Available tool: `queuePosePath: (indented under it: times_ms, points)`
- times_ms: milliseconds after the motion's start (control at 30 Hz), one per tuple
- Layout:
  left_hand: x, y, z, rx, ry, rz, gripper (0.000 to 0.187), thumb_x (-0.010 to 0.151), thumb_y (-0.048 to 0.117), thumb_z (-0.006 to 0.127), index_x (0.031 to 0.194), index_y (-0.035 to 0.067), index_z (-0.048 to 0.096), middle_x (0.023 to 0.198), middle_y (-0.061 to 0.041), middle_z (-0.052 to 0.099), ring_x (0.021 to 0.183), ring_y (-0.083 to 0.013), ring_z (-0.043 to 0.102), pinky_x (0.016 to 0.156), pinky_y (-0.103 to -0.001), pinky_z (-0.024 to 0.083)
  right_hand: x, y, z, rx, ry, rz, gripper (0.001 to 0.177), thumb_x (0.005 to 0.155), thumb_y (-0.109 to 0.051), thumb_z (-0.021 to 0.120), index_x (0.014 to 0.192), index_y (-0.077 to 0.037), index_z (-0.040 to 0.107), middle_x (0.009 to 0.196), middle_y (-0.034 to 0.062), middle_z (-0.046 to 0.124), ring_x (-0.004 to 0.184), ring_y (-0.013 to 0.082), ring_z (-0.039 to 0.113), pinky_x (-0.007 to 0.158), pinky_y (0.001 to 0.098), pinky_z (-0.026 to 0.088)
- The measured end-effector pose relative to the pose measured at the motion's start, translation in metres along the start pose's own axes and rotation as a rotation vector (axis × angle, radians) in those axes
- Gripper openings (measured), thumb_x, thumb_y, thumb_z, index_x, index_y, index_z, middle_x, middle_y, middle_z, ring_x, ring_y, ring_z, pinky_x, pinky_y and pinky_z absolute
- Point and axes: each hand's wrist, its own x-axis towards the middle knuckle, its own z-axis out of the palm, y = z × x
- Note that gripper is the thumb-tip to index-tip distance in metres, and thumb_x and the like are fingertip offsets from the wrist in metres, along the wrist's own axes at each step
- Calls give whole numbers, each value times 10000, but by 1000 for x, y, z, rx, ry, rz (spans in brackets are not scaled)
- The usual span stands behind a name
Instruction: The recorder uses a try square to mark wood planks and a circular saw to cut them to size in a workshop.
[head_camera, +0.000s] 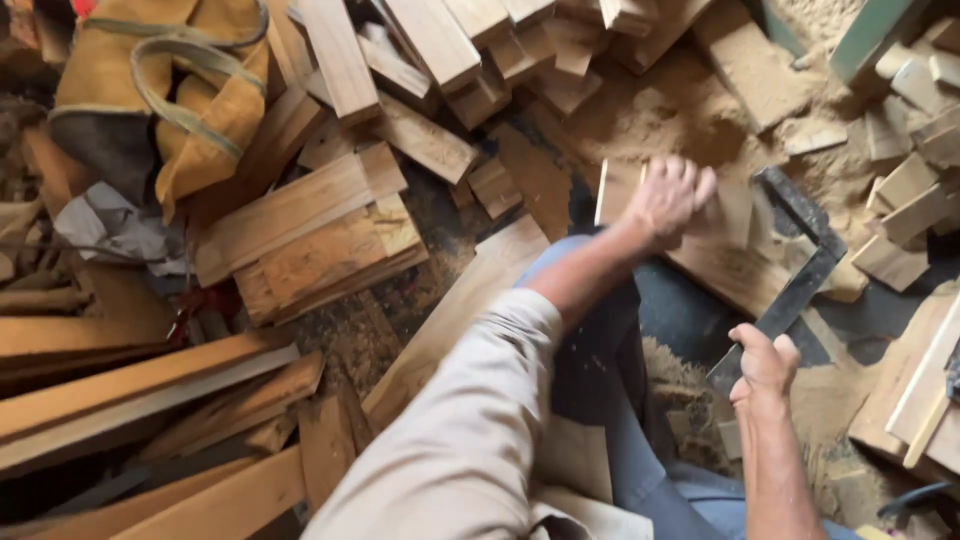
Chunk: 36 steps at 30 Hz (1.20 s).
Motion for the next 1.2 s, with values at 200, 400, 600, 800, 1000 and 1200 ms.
queuePosePath:
  times_ms: [200,400,600,800,1000,1200]
  points:
    - [-109,-136,-133,-313,107,-362,702,650,150,763,1289,44,493,1129,-173,612,1086,-350,564,901,-498,437,-23,-14,31,-55,-28,5,170,806,51,729,921,35,605,874,62,635,709,168,617,594,320,494]
    - [-306,-203,-165,-299,133,-510,974,631,237,812,1488,-5,419,1238,-209,583,1122,-363,557,1028,-495,435,-30,7,50,-101,-147,32,200,791,64,728,955,18,622,905,54,658,754,139,645,606,294,513]
    - [-436,-187,-129,-266,30,-550,995,608,329,871,1456,28,445,1232,-211,543,1153,-373,545,1030,-496,423,-32,5,48,-246,-126,35,207,807,61,731,967,11,609,895,71,647,742,158,649,589,312,521]
    - [-454,-176,-124,-340,-36,-711,1000,568,323,903,1430,33,489,1356,-246,497,1264,-428,463,1096,-528,366,-23,9,31,-255,-146,45,209,805,59,718,972,26,597,909,81,644,755,173,659,592,323,545]
    - [-465,-181,-82,-38,20,-582,867,620,266,876,1414,184,537,1492,-188,468,1381,-365,423,1151,-481,370,-32,-2,44,-365,-108,84,211,806,44,718,977,22,596,901,101,645,747,184,665,571,334,556]
    - [-458,-188,-58,22,114,-391,903,593,371,914,1378,147,528,1442,-199,462,1305,-388,439,1020,-596,382,-40,-18,39,-404,-110,113,160,838,16,703,965,29,607,886,112,644,719,176,645,535,328,529]
